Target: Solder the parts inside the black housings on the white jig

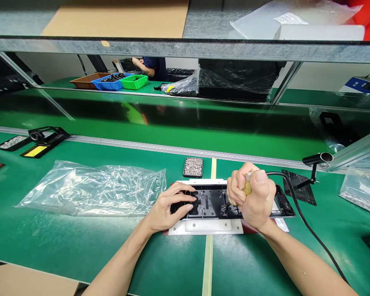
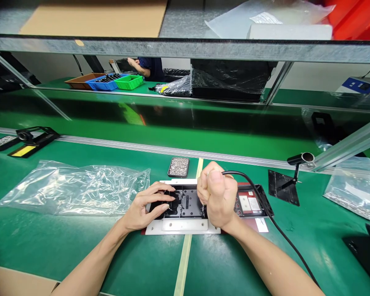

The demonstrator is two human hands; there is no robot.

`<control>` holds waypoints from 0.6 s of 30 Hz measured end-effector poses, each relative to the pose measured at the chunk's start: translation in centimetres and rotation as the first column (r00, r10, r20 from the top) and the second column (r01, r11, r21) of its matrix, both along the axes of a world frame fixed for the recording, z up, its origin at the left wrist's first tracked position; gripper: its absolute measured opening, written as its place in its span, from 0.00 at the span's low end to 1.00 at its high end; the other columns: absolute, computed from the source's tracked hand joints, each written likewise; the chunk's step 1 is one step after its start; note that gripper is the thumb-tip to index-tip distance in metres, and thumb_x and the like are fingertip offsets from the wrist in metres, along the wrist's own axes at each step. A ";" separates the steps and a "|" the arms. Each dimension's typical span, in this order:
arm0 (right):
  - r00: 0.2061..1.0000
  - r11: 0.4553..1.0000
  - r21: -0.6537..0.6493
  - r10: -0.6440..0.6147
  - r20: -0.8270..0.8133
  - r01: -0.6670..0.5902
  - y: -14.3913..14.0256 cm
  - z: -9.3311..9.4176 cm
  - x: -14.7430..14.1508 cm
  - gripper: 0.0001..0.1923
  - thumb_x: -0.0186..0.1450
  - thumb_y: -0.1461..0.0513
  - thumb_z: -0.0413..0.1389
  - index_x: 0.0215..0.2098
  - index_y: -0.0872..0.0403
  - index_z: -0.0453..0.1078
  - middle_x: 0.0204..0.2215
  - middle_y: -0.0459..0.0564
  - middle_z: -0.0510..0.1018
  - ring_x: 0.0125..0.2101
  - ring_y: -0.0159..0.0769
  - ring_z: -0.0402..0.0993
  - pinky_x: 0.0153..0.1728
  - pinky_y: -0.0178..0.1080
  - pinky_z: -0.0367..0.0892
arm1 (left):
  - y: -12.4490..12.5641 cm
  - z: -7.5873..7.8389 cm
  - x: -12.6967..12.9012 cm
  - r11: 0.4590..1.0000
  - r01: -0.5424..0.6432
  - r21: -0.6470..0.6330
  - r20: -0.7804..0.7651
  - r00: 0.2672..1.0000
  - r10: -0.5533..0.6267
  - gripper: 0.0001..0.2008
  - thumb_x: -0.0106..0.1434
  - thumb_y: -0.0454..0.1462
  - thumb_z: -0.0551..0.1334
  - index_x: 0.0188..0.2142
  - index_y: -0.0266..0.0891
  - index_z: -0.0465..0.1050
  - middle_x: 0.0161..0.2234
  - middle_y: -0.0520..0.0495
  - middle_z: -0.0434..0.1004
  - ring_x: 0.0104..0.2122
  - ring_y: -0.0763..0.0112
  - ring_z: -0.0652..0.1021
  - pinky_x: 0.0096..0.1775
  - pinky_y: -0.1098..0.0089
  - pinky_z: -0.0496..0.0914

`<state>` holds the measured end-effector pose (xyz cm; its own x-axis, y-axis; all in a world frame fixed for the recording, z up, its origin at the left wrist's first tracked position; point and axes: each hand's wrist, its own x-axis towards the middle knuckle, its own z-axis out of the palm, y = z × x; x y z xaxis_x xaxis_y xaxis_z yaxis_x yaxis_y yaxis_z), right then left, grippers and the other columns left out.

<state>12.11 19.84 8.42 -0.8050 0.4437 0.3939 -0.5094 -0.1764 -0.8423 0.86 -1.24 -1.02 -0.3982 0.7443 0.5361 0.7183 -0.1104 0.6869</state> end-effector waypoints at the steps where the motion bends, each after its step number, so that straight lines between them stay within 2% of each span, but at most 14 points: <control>1: 1.000 1.000 0.001 -0.002 0.000 0.002 0.0 0.0 0.0 0.26 0.74 0.45 0.56 0.25 0.53 0.61 0.14 0.38 0.54 0.14 0.24 0.50 0.14 0.28 0.52 | 0.0 0.0 0.0 1.000 -0.001 -0.003 0.002 1.000 0.001 0.09 0.73 0.33 0.65 0.50 0.41 0.82 0.53 0.39 0.78 0.51 0.58 0.77 0.54 0.55 0.71; 18: 1.000 1.000 -0.018 -0.004 0.015 0.004 0.1 0.2 0.0 0.27 0.72 0.44 0.58 0.25 0.52 0.61 0.14 0.38 0.55 0.13 0.25 0.50 0.12 0.29 0.52 | 0.0 0.0 0.1 1.000 -0.004 -0.016 0.023 1.000 0.004 0.09 0.72 0.33 0.66 0.50 0.42 0.82 0.54 0.40 0.78 0.52 0.58 0.77 0.56 0.55 0.70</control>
